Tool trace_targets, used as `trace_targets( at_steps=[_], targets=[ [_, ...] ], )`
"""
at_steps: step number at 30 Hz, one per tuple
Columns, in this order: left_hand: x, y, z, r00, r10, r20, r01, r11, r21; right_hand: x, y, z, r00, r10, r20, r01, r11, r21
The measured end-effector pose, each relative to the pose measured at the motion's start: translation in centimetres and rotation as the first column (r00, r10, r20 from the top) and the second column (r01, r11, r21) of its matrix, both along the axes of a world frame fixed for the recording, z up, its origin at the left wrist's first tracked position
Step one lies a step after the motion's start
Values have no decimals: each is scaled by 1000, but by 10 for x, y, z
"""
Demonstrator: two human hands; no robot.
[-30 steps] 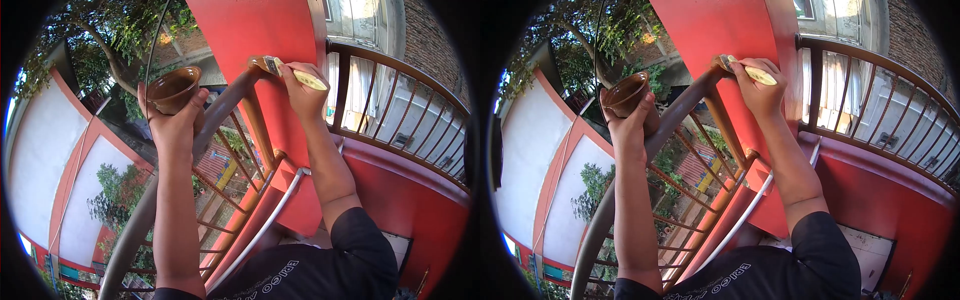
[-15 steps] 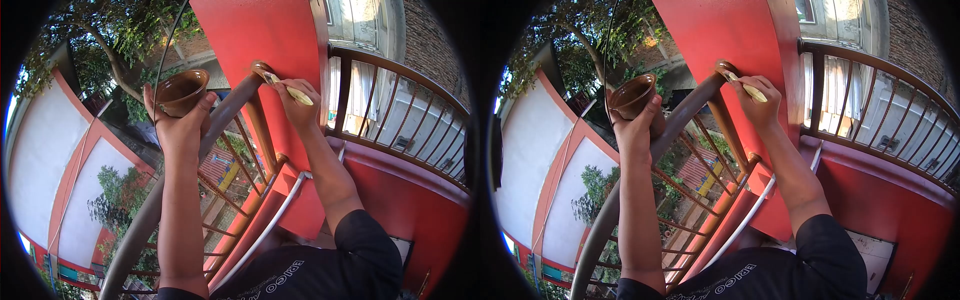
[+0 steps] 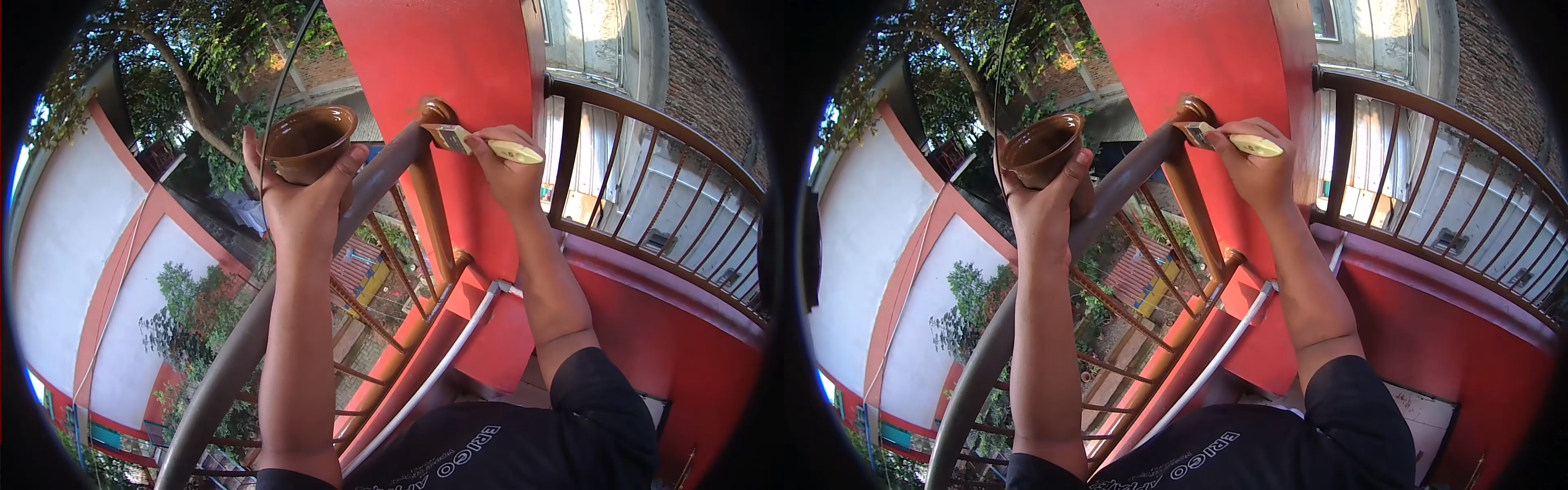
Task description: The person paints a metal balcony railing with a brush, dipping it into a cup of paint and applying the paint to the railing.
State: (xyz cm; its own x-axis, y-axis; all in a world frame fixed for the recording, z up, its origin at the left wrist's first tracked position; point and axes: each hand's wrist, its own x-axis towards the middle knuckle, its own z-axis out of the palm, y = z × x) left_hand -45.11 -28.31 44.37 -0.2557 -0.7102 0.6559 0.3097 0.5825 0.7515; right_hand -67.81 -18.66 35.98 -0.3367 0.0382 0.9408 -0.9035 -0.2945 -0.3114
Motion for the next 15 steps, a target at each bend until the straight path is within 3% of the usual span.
trace_targets(
  at_steps=[3, 7, 10, 11, 14, 15],
  targets=[
    [-1, -7, -1, 1000, -16, -13, 15, 999, -31, -12, -3, 3, 990, -141, 20, 143, 983, -119],
    [0, -5, 0, 999, -40, -7, 40, 999, -3, 13, -11, -13, 993, 112, -30, -113, 993, -38],
    [-1, -6, -1, 1000, 3, 9, -3, 1000, -9, 6, 4, -18, 989, 89, 122, -82, 995, -63],
    [-1, -8, -1, 1000, -10, 7, 10, 1000, -10, 2, 0, -19, 936, 258, 240, -214, 957, -197],
    [-1, -9, -2, 1000, -16, 17, 16, 1000, -10, -9, -12, -21, 756, 508, 412, -438, 861, -258],
    [0, -6, -1, 1000, 1, 22, -1, 1000, -10, -18, -11, -23, 805, 403, 435, -369, 915, -165]
  ],
)
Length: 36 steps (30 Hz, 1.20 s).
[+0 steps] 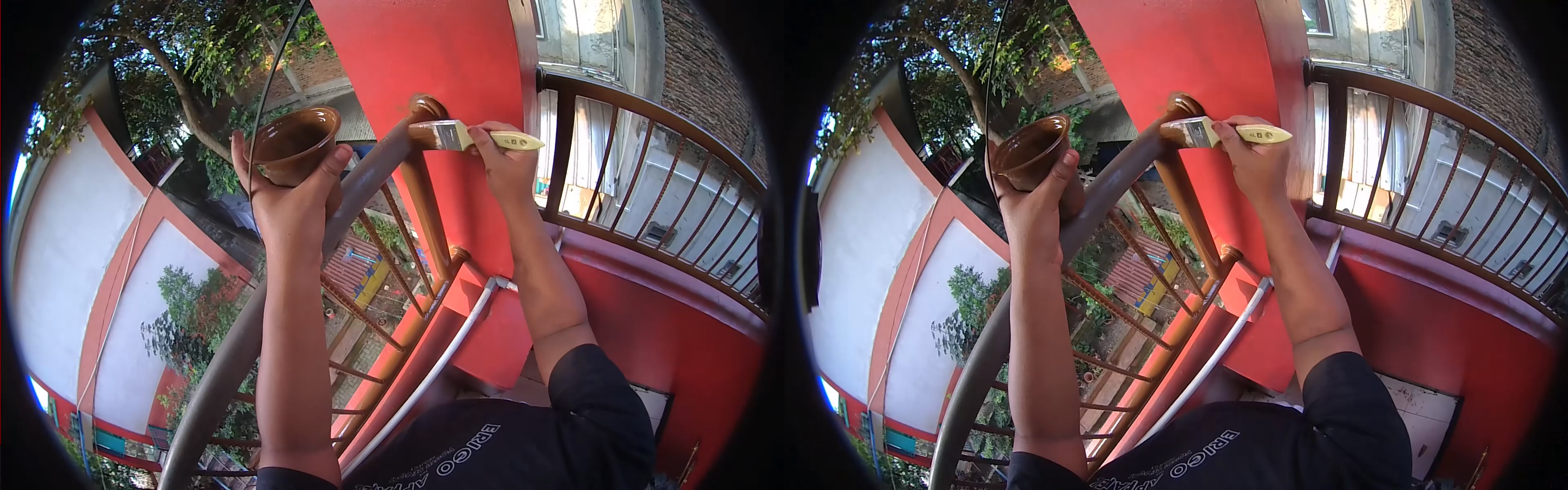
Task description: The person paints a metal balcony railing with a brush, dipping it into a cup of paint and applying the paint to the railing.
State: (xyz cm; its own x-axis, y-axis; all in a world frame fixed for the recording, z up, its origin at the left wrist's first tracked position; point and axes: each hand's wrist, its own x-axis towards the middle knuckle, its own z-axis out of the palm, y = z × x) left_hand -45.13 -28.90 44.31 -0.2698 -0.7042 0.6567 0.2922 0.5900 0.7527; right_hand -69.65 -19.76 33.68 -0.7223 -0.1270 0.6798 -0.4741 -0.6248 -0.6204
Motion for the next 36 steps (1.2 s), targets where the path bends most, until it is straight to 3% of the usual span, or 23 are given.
trace_targets(
  at_steps=[3, 6, 12, 14, 16, 19, 20, 23, 24, 27, 30, 33, 36],
  targets=[
    [0, 5, 0, 1000, 8, -13, -8, 1000, -2, -16, -1, -5, 995, -100, -27, 99, 994, -41],
    [-1, 2, 0, 999, -8, -46, 8, 1000, -7, -3, 4, 3, 830, -486, -275, 453, 874, -177],
    [-1, 2, 0, 999, 28, -20, -28, 1000, -11, 38, 1, -20, 822, -374, -430, 358, 926, -120],
    [-1, 3, 1, 999, 18, -30, -19, 1000, -11, 32, 7, -18, 970, -213, -114, 193, 967, -167],
    [-1, 3, 0, 1000, 10, -30, -11, 1000, -6, 32, 9, -12, 991, 39, 125, -4, 963, -271],
    [-1, -1, -2, 999, 48, -14, -48, 999, -15, 12, -12, -24, 993, 54, 106, -41, 992, -120],
    [-1, 0, -3, 999, 36, -18, -36, 999, -14, 6, -14, -24, 982, 121, 148, -93, 980, -178],
    [-1, 2, -2, 999, 20, -35, -21, 1000, -14, 7, -5, -18, 985, 35, 170, 9, 968, -252],
    [-1, 4, -2, 999, 26, -31, -26, 1000, -8, 11, -1, -16, 963, 122, 240, -59, 965, -256],
    [-1, 4, -3, 1000, 24, -11, -24, 1000, 1, 1, -17, -30, 984, 121, 133, -93, 975, -204],
    [-1, 4, -4, 999, 46, -3, -46, 999, -17, -4, -8, -24, 976, 71, 208, -32, 982, -185],
    [-2, 3, -3, 999, 45, -16, -45, 999, -20, 18, -5, -18, 948, 178, 263, -107, 959, -263],
    [-1, 2, -5, 1000, 11, -21, -11, 1000, -11, 6, -11, -33, 954, 136, 269, -86, 978, -190]
  ],
)
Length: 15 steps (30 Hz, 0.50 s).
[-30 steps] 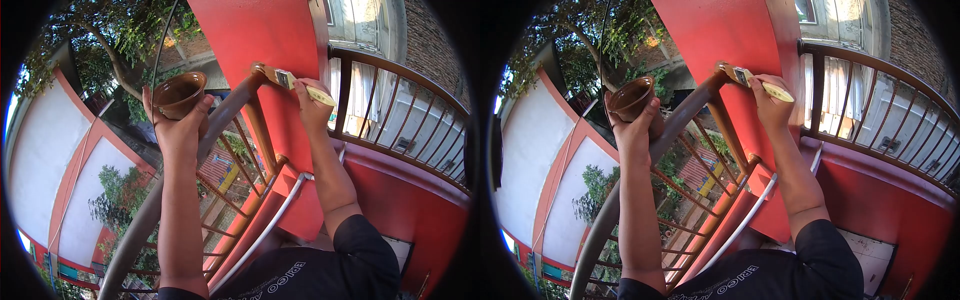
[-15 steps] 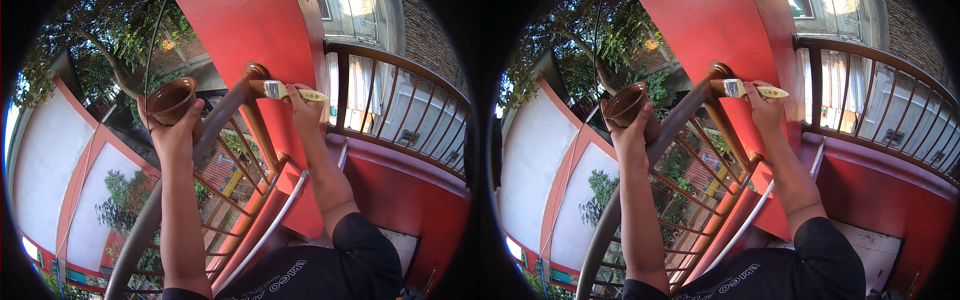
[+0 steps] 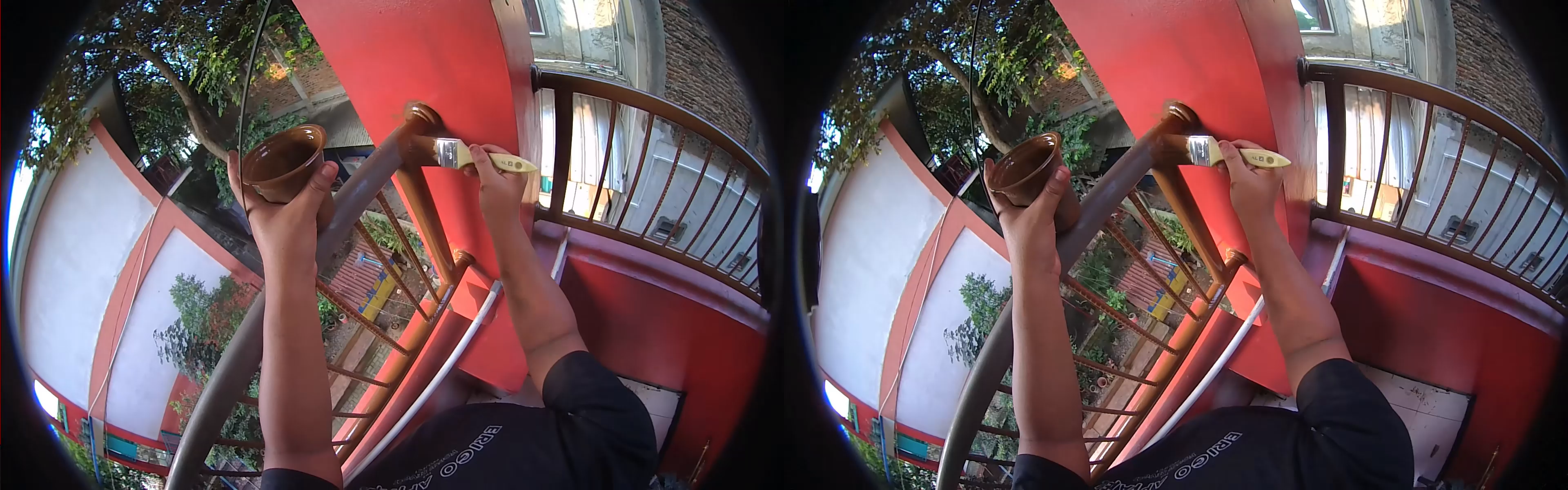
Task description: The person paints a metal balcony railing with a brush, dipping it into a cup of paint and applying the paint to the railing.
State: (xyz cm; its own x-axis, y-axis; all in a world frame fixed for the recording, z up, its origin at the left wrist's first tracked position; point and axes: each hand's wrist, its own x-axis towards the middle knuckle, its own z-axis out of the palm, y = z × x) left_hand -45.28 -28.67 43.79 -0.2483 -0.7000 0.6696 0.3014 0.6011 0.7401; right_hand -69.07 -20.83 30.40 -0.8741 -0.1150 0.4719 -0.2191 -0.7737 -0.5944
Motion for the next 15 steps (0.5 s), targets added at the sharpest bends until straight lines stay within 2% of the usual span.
trace_targets(
  at_steps=[4, 5, 7, 8, 11, 12, 13, 15],
  targets=[
    [0, 1, 1, 999, 35, 17, -35, 999, -9, 7, 4, 8, 985, -145, -97, 135, 985, -109],
    [0, 2, 1, 1000, 25, 17, -25, 1000, -8, 9, 7, 10, 913, -288, -288, 286, 957, -51],
    [1, 4, 3, 1000, 4, 18, -4, 1000, -5, 15, 13, 15, 614, -459, -642, 579, 815, -30],
    [1, 4, 2, 1000, 10, 29, -10, 1000, -13, 18, 18, 19, 617, -414, -669, 556, 831, -1],
    [0, 2, 2, 1000, 8, 24, -7, 1000, -24, 9, 31, 45, 807, -324, -494, 392, 919, 37],
    [0, 2, 1, 1000, -12, 20, 12, 1000, -15, 7, 34, 63, 743, -403, -534, 485, 874, 14],
    [0, 2, 0, 999, -32, 17, 33, 999, -4, -5, 25, 71, 811, -325, -486, 383, 923, 22],
    [-1, -2, -2, 999, -40, -11, 40, 999, -35, -7, 17, 97, 837, -222, -500, 311, 945, 100]
  ],
)
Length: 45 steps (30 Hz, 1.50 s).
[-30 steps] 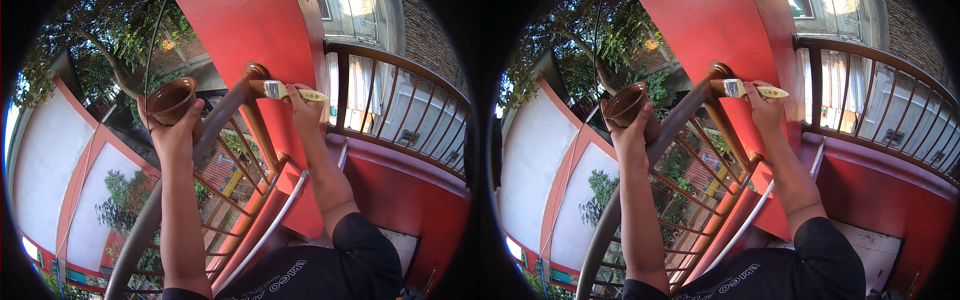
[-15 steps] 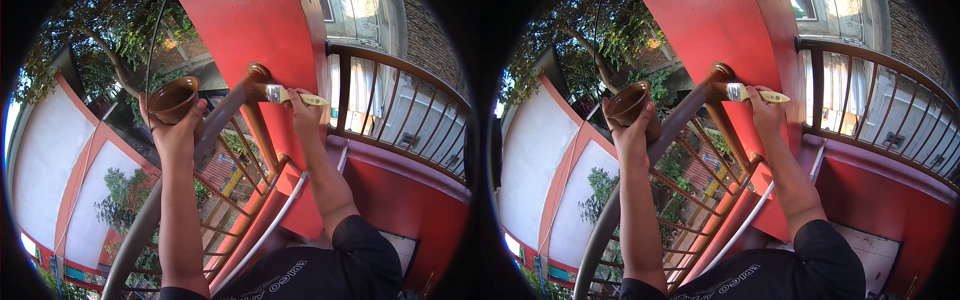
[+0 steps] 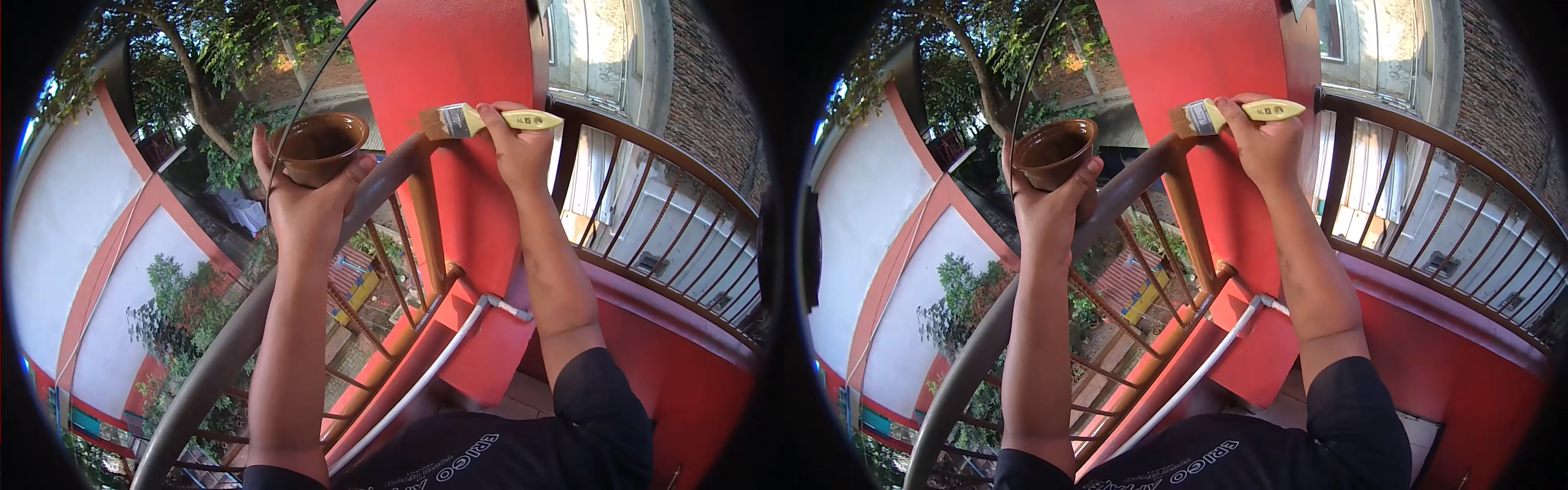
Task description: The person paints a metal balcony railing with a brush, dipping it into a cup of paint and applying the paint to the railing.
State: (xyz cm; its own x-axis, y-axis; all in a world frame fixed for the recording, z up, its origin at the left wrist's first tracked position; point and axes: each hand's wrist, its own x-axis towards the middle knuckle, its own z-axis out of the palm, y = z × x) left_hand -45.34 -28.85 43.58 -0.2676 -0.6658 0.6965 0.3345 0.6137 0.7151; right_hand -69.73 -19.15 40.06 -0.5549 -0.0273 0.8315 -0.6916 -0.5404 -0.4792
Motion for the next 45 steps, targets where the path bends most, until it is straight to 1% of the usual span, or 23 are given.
trace_targets(
  at_steps=[3, 6, 8, 11, 14, 15, 18, 19, 21, 22, 23, 24, 26, 29, 32, 33, 35, 36, 37, 40, 41, 44, 45],
  targets=[
    [2, 3, 2, 998, -56, -31, 56, 998, 7, 15, -1, 32, 974, 164, 157, -199, 950, 241],
    [4, 0, 4, 999, -44, 29, 42, 998, 49, -28, -19, 43, 990, 17, 139, -82, 877, 474],
    [3, -2, 3, 998, -50, 39, 47, 997, 60, -32, -16, 59, 996, -84, 14, 67, 881, 468],
    [3, 3, 5, 996, -81, -43, 82, 996, 35, -30, -24, 80, 966, -153, -207, 225, 892, 393],
    [5, 2, 7, 997, -54, -47, 57, 995, 79, -12, -35, 85, 891, 195, -410, 116, 775, 621],
    [5, 0, 8, 997, -39, -69, 45, 995, 92, -11, -39, 91, 866, 201, -458, 154, 763, 627],
    [10, 4, 14, 995, -36, -91, 51, 986, 162, -6, -50, 128, 933, 267, -241, -7, 684, 730],
    [6, -1, 13, 986, -36, -164, 49, 996, 76, -6, -59, 138, 924, 266, -276, 24, 678, 735],
    [4, -6, 9, 977, -92, -195, 116, 986, 116, -5, -82, 148, 935, 285, -211, -14, 624, 781],
    [6, -5, 10, 984, -61, -167, 80, 990, 115, -6, -92, 149, 942, 287, -176, -32, 597, 802],
    [7, -4, 10, 990, -29, -138, 45, 993, 113, -7, -103, 149, 951, 278, -135, -16, 480, 877],
    [7, -4, 10, 987, -45, -154, 64, 990, 123, -15, -117, 148, 965, 174, -196, 110, 412, 904],
    [8, -4, 11, 986, -59, -155, 82, 986, 145, -17, -128, 154, 978, 91, -189, 157, 284, 946],
    [13, -2, 15, 992, -54, -110, 75, 979, 191, 6, -128, 177, 903, 46, -428, 406, 238, 882],
    [15, 0, 17, 993, -63, -99, 84, 970, 229, 12, -141, 167, 645, 122, -754, 722, 226, 654],
    [14, -1, 16, 993, -53, -101, 75, 971, 227, 14, -141, 161, 676, 260, -690, 655, 217, 724],
    [13, -3, 14, 992, -49, -116, 75, 970, 231, 17, -137, 162, 770, 405, -492, 435, 230, 871],
    [12, -4, 13, 990, -59, -126, 87, 969, 233, 15, -133, 165, 794, 473, -382, 313, 221, 924],
    [12, -4, 14, 988, -73, -133, 102, 967, 232, 8, -136, 167, 816, 528, -234, 129, 230, 965],
    [18, 0, 17, 993, -50, -111, 74, 970, 230, 1, -141, 171, 829, 364, -425, 331, 294, 897],
    [18, 0, 17, 993, -46, -113, 71, 970, 231, 6, -142, 164, 787, 337, -517, 442, 277, 853],
    [17, -1, 17, 993, -36, -116, 62, 971, 231, 29, -133, 159, 812, 473, -342, 252, 244, 936],
    [16, -2, 16, 993, -33, -114, 59, 972, 227, 22, -134, 159, 792, 519, -321, 165, 325, 931]
  ],
)
